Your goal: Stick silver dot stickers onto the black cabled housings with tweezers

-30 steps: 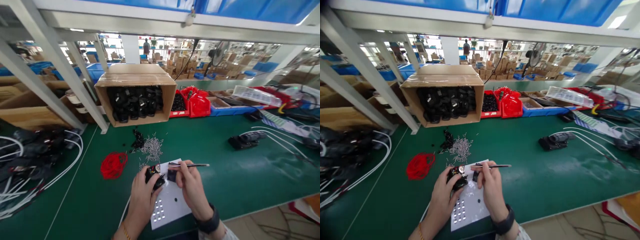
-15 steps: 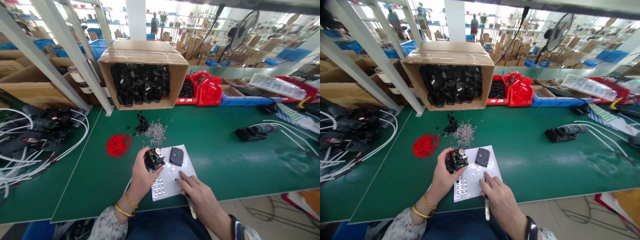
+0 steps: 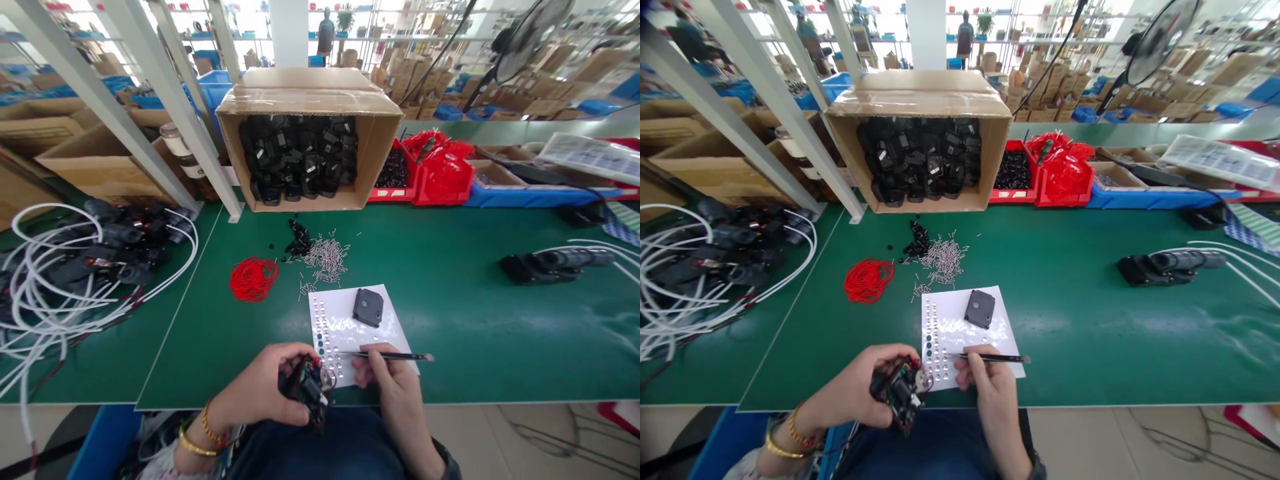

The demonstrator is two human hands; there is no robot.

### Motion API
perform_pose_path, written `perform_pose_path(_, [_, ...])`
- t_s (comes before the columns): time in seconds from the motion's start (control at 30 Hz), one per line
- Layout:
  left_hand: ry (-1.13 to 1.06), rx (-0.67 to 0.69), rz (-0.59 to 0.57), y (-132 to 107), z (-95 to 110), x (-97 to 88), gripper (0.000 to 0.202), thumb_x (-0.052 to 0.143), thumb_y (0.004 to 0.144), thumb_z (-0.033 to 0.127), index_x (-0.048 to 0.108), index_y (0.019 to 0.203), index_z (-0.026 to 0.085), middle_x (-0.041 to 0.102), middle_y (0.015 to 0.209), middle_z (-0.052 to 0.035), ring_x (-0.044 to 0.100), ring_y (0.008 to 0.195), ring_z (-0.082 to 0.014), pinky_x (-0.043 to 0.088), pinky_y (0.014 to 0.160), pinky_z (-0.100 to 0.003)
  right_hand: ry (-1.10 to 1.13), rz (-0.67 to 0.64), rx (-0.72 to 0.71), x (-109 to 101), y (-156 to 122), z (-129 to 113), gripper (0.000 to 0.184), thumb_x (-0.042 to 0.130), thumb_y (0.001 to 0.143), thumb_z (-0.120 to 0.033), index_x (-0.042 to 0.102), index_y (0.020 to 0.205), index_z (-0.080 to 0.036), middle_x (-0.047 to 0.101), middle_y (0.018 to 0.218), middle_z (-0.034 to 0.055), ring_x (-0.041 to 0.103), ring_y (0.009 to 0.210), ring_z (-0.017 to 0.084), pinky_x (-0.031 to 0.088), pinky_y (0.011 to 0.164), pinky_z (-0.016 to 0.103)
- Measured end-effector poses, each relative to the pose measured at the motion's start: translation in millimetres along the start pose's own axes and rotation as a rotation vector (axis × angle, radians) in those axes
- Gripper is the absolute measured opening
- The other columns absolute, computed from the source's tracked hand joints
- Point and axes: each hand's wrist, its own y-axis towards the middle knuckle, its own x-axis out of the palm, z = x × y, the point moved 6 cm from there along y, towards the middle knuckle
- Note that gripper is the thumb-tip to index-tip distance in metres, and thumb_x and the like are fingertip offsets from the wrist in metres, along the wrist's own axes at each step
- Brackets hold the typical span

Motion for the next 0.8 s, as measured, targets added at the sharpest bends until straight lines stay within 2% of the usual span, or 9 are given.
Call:
perform_pose_path(0.1, [0.222,0.017,0.009,-1,-4,5.2,0.060,0.083,0.051,0.033,0.061,0.106,0.022,0.056,0.126,-0.0058,0.056,0.104,-0.0264,0.045,0.090,-0.037,-0.013,0.038,0.041,9,7,12,0.043,0.072,0.069,-0.055,0.058,0.080,-0.017,0.069,0.065,0.0075,0.063,0.054,0.021,0.054,0.051,0.031])
perform_pose_path(0.17, [0.339,0.020,0.009,0,-7,5.9,0.059,0.083,0.051,0.035,0.061,0.104,0.023,0.047,0.138,-0.0069,0.051,0.115,-0.0295,0.041,0.097,-0.041,-0.066,0.075,0.038,7,9,17,0.043,0.071,0.069,-0.055,0.059,0.081,-0.016,0.069,0.066,0.0079,0.066,0.057,0.022,0.056,0.054,0.032])
perform_pose_path(0.27, [0.406,0.012,-0.030,0,-9,7.5,0.059,0.082,0.053,0.040,0.060,0.106,0.024,0.040,0.143,-0.0089,0.046,0.123,-0.0317,0.038,0.101,-0.045,-0.138,0.116,0.032,1,7,23,0.042,0.066,0.075,-0.056,0.059,0.084,-0.015,0.069,0.068,0.0083,0.067,0.062,0.023,0.057,0.059,0.033])
perform_pose_path(0.4, [0.429,0.008,-0.047,-1,-8,8.9,0.059,0.081,0.055,0.041,0.059,0.107,0.025,0.037,0.145,-0.0095,0.045,0.125,-0.0322,0.037,0.102,-0.047,-0.199,0.093,0.025,0,6,24,0.039,0.060,0.081,-0.054,0.057,0.085,-0.016,0.070,0.071,0.0090,0.068,0.065,0.022,0.056,0.063,0.032])
perform_pose_path(0.7, [0.402,0.028,-0.029,-1,-9,9.1,0.058,0.080,0.054,0.039,0.059,0.106,0.024,0.039,0.144,-0.0096,0.047,0.123,-0.0316,0.037,0.102,-0.046,-0.184,-0.017,0.051,2,9,21,0.039,0.059,0.081,-0.055,0.054,0.081,-0.017,0.070,0.071,0.0101,0.068,0.066,0.024,0.057,0.063,0.034])
perform_pose_path(0.8, [0.367,0.029,0.005,-3,-12,3.0,0.058,0.081,0.054,0.036,0.060,0.106,0.024,0.051,0.134,-0.0072,0.052,0.115,-0.0299,0.042,0.096,-0.041,-0.183,-0.017,0.046,3,8,21,0.039,0.060,0.082,-0.055,0.054,0.082,-0.017,0.070,0.071,0.0097,0.068,0.067,0.024,0.057,0.063,0.033])
